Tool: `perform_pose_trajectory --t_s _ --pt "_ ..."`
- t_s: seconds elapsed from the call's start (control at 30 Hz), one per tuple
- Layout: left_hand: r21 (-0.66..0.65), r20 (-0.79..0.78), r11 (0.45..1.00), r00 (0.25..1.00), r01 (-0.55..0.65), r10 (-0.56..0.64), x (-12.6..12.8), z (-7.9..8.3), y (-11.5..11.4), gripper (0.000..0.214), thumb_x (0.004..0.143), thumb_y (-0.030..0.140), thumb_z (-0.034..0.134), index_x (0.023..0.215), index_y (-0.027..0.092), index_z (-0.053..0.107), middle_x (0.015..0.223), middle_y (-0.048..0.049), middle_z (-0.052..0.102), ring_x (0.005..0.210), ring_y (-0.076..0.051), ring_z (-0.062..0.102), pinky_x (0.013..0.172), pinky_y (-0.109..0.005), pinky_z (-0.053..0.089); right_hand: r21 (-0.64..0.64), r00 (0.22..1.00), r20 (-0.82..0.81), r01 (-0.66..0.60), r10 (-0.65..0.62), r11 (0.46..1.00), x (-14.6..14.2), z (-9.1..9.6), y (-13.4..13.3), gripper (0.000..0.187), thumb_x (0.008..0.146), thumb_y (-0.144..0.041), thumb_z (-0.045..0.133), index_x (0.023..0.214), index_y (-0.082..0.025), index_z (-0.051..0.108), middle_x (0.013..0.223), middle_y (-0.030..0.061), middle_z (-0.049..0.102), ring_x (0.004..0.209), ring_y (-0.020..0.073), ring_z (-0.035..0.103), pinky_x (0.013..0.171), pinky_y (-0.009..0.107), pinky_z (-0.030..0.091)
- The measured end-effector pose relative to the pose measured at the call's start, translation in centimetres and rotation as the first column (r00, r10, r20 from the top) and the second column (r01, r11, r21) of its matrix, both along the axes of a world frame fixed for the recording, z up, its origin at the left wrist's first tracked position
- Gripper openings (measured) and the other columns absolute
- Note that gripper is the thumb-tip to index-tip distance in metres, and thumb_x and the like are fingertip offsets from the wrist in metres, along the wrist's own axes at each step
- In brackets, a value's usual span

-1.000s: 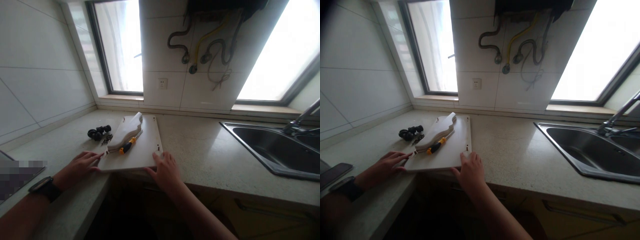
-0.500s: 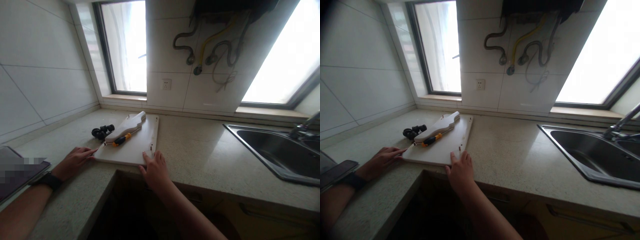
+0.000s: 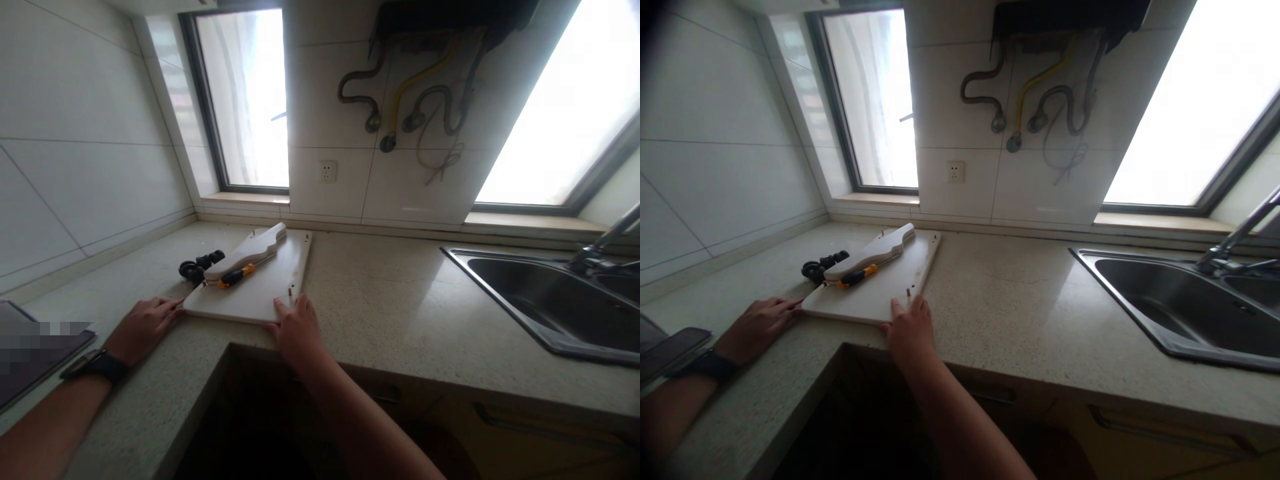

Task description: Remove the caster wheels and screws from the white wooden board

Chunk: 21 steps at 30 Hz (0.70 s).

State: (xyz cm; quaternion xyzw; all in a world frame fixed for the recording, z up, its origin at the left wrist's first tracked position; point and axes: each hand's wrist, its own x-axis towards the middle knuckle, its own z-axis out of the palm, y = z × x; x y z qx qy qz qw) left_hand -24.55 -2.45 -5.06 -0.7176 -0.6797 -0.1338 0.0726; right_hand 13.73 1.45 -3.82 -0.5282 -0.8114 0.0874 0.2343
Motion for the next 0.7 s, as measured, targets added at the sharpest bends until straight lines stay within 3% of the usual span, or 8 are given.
perform_pose_trajectory --t_s 0.13,0.2,0.3,0.4,0.47,0.57,0.7 --pt "0.155 -0.032 0.987 0.999 -0.029 0.034 1.1 -0.2 -0.2 0.06 0.102 0.052 0.044 0.138 0.008 0.06 0.11 -0.0169 0.068 0.104 -0.035 0.062 0.097 -0.048 0.046 -0.002 1.0 -0.024 -0.02 0.02 1.0 -0.1 0.0 0.7 0.066 0.087 -0.052 0.074 0.148 -0.03 0.06 0.131 0.0205 0.054 0.123 0.0357 0.055 0.108 0.048 0.044" --pt "0.232 -0.044 0.973 0.999 0.011 -0.001 2.5 -0.1 -0.4 0.054 0.102 0.048 0.045 0.137 0.009 0.06 0.105 -0.015 0.067 0.099 -0.033 0.062 0.095 -0.047 0.047 -0.005 0.999 -0.037 -0.031 0.03 1.0 0.0 0.0 0.7 0.065 0.088 -0.05 0.074 0.147 -0.029 0.06 0.131 0.0209 0.054 0.123 0.0363 0.055 0.107 0.049 0.045" --pt "0.315 -0.122 0.93 0.98 0.188 -0.157 5.9 0.2 -1.0 0.041 0.103 0.038 0.048 0.133 0.014 0.061 0.108 -0.0134 0.067 0.101 -0.031 0.061 0.096 -0.047 0.048 0.006 0.996 -0.057 -0.062 0.063 0.998 0.7 0.1 -0.3 0.068 0.091 -0.042 0.071 0.154 -0.026 0.051 0.135 0.0216 0.054 0.126 0.0361 0.055 0.107 0.05 0.046" --pt "0.304 -0.206 0.86 0.91 0.41 -0.361 10.5 0.5 -1.9 0.03 0.103 0.026 0.053 0.131 0.02 0.061 0.111 -0.0098 0.068 0.101 -0.027 0.061 0.096 -0.044 0.048 0.039 0.988 -0.077 -0.128 0.131 0.991 2.8 0.6 -2.3 0.069 0.093 -0.037 0.066 0.157 -0.022 0.045 0.141 0.0203 0.054 0.131 0.0342 0.053 0.109 0.049 0.045" --pt "0.237 -0.222 0.803 0.836 0.546 -0.503 14.0 0.9 -2.6 0.028 0.102 0.019 0.054 0.128 0.025 0.062 0.106 -0.0058 0.068 0.096 -0.023 0.062 0.091 -0.039 0.048 0.062 0.979 -0.083 -0.18 0.185 0.982 5.4 0.9 -3.4 0.056 0.093 -0.033 0.064 0.147 -0.021 0.056 0.138 0.0156 0.059 0.127 0.0299 0.056 0.109 0.044 0.047" --pt "0.102 -0.207 0.717 0.72 0.69 -0.663 18.8 1.8 -3.5 0.03 0.101 0.015 0.054 0.125 0.029 0.064 0.101 -0.003 0.068 0.09 -0.021 0.061 0.084 -0.036 0.049 0.085 0.972 -0.091 -0.209 0.216 0.974 11.1 1.0 -3.7 0.03 0.094 -0.025 0.059 0.121 -0.022 0.071 0.116 0.0074 0.071 0.111 0.0226 0.063 0.102 0.037 0.051" --pt "0.045 -0.136 0.627 0.627 0.778 -0.767 23.3 2.2 -3.8 0.029 0.101 0.016 0.053 0.126 0.027 0.062 0.102 -0.0038 0.07 0.091 -0.021 0.064 0.085 -0.036 0.051 0.116 0.987 -0.118 -0.094 0.108 0.989 20.4 0.3 -2.6 0.024 0.096 -0.019 0.052 0.109 -0.018 0.072 0.107 0.01 0.073 0.105 0.0241 0.065 0.093 0.041 0.054"
